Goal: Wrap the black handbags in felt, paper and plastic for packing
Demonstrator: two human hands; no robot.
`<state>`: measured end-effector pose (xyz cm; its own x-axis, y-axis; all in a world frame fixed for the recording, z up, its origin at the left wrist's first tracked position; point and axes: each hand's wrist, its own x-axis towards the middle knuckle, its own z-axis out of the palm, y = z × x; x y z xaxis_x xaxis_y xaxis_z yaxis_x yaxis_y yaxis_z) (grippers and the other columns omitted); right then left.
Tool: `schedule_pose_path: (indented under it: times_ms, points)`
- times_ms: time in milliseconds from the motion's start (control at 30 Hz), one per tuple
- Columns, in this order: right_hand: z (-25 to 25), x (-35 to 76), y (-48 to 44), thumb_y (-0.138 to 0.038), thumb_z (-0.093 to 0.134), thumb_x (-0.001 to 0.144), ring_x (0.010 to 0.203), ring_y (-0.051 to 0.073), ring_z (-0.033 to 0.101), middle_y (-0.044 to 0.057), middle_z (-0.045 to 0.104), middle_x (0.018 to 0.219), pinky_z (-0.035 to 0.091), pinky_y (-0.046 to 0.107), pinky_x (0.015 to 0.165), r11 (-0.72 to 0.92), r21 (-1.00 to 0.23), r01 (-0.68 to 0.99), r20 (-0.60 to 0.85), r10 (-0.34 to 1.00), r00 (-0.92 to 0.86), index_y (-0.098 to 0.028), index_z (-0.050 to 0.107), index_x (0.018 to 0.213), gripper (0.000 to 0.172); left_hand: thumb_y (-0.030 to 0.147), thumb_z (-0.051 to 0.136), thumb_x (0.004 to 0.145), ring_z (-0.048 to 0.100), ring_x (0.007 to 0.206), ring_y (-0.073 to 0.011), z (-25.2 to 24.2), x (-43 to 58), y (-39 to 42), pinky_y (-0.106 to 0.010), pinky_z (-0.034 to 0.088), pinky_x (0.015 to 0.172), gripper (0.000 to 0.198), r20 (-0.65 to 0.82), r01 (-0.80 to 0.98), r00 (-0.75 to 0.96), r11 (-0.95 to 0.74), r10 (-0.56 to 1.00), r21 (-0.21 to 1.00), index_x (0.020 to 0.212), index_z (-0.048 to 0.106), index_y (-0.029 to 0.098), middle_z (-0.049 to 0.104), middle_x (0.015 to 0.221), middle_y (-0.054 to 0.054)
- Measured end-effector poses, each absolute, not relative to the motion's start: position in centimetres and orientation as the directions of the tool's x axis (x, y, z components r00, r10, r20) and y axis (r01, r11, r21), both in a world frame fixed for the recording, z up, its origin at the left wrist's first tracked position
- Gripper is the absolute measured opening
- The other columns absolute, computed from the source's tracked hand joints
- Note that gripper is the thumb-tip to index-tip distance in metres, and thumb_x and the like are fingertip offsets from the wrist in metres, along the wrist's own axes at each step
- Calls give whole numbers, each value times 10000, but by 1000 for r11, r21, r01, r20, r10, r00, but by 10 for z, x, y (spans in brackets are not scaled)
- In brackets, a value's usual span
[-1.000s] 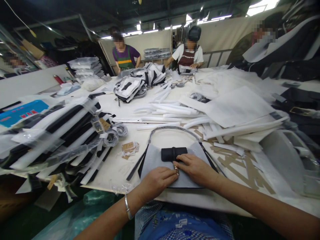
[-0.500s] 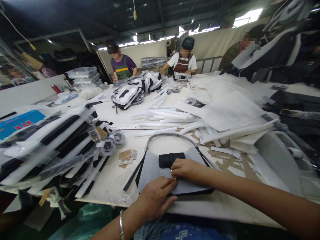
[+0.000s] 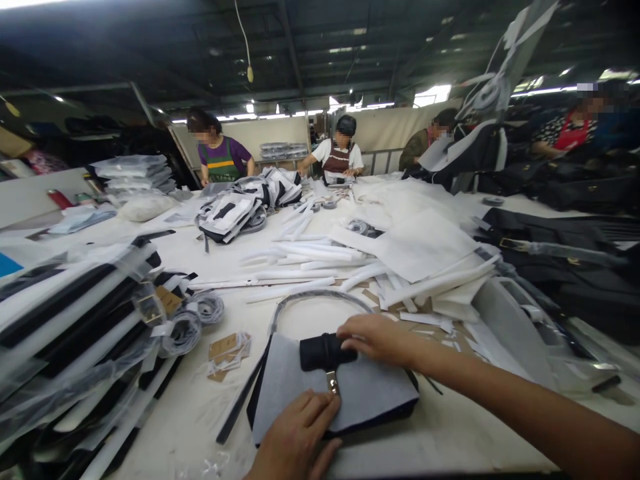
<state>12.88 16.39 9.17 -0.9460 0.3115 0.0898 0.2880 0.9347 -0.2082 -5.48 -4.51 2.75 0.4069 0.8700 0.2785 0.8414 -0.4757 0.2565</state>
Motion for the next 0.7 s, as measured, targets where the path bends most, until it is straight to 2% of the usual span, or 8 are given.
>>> schedule_pose_path:
  times_ms: [67,133,267,333,433,500,600,700]
  points:
    - [106,150,198,-340,490,1006,1132,224,605,107,682,1210,449,351,991,872,-129,473,172,489,-855,-190,638,1229,307,257,638,883,657,1048,-231,20,-57,-42,-336,575,949,499,336,835,432,-512,837,201,1352,521,132,682,1208,-104]
    - [114,173,232,-337,499,993,1253,295,528,184,604,1337,385,449,1073,780,-49,624,228,617,-754,-129,579,1319,395,268,608,910,664,1033,-216,15,-58,-39,-308,576,938,444,392,830,444,-535,806,161,1324,544,122,693,1180,-105]
    - [114,210,281,-345,638,884,1291,412,490,280,532,1396,388,582,1031,601,90,794,221,765,-604,-63,543,1359,560,307,522,971,671,994,-184,6,-59,-36,-268,569,931,375,481,829,437,-548,760,112,1290,575,117,711,1111,-100]
    - [111,219,295,-298,653,858,1263,400,526,249,577,1363,415,575,1001,562,142,815,194,791,-579,-106,596,1309,494,320,484,993,673,987,-180,4,-60,-36,-261,569,924,363,503,831,445,-551,741,77,1272,591,114,714,1098,-97]
    - [111,220,306,-152,577,879,1153,330,614,169,695,1203,441,510,981,548,195,813,183,794,-580,-161,694,1147,292,340,434,1021,676,986,-172,0,-61,-35,-261,555,947,366,520,835,447,-549,728,50,1250,609,116,715,1085,-90]
    - [113,210,309,-120,534,906,1145,317,616,169,698,1194,431,499,988,539,217,814,220,785,-579,-155,691,1158,299,375,429,1028,675,996,-165,-2,-62,-34,-261,538,974,386,517,834,448,-549,729,53,1254,611,121,712,1084,-85]
    - [113,179,313,-227,545,961,1259,283,538,164,607,1351,391,458,1060,584,239,776,268,728,-631,-161,589,1327,374,428,460,1017,675,1003,-155,-5,-65,-31,-243,525,985,424,501,814,487,-580,716,38,1276,604,126,710,1088,-79]
    - [106,136,325,-341,586,969,1279,272,516,121,545,1408,392,495,1084,635,258,729,273,676,-685,-182,551,1349,413,311,466,1026,679,978,-141,-9,-67,-31,-233,516,992,346,506,816,491,-578,709,19,1290,597,130,714,1083,-69]
